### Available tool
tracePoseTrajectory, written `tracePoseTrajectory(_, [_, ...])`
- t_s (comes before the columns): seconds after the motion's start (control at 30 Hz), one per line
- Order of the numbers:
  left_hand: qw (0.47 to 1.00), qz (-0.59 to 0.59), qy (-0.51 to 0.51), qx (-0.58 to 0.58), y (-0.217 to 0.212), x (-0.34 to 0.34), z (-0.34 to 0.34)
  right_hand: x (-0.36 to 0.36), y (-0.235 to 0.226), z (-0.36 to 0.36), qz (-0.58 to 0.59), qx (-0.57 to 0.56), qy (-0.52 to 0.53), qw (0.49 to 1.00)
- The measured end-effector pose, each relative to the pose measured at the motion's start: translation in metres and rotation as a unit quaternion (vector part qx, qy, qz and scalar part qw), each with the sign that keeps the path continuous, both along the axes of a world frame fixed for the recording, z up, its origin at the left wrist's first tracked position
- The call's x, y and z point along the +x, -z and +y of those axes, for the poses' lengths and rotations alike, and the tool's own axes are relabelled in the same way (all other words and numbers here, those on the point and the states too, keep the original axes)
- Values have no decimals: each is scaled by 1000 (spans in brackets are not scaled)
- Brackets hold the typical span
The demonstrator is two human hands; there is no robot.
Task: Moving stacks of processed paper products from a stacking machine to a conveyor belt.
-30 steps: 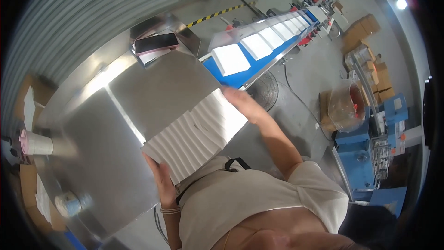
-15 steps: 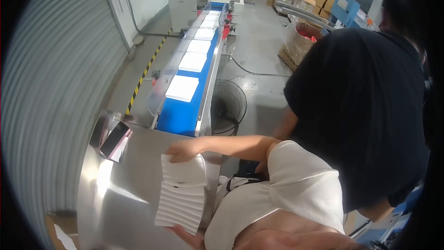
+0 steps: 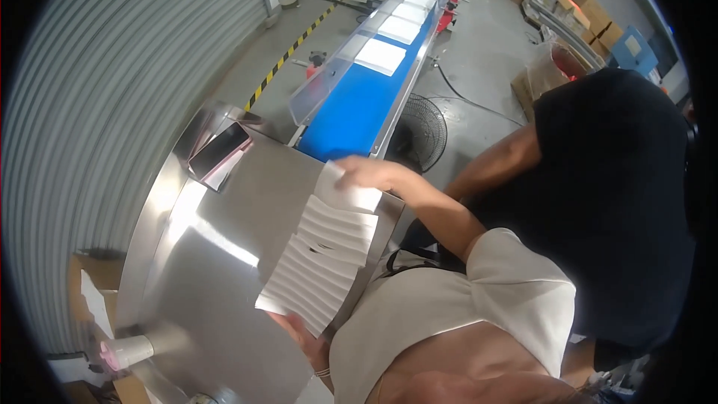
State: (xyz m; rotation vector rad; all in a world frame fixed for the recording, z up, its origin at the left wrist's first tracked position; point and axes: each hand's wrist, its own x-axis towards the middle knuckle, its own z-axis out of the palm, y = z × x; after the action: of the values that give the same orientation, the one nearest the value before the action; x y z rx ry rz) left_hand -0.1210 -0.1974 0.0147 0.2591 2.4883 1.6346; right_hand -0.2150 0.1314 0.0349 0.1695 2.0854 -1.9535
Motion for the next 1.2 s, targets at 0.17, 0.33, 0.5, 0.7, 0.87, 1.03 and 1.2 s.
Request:
tracePoseTrajectory(0.17, [988, 66, -95, 100, -20, 3, 33, -2, 37, 30, -61, -362, 288, 885])
tracePoseTrajectory(0.33, [988, -28, -67, 135, -41, -6, 49, 21, 0, -16, -50, 23, 67, 996])
tracePoseTrajectory(0.5, [956, 8, -61, 287, -4, -16, 53, 25, -8, -28, -19, 249, -98, 963])
tracePoseTrajectory(0.7, [974, 26, -69, 216, 32, -29, 43, 16, 28, -29, -35, 124, 91, 987])
tracePoseTrajectory(0.87, [980, 30, -78, 179, 38, -25, 37, 8, 26, -16, 0, 49, 29, 998])
tracePoseTrajectory(1.03, [984, 42, -63, 164, 41, -26, 34, -9, 66, 11, -60, -295, 284, 910])
tracePoseTrajectory(1.2, [980, 31, -62, 187, 52, -32, 38, 17, 37, -38, 63, 228, -45, 971])
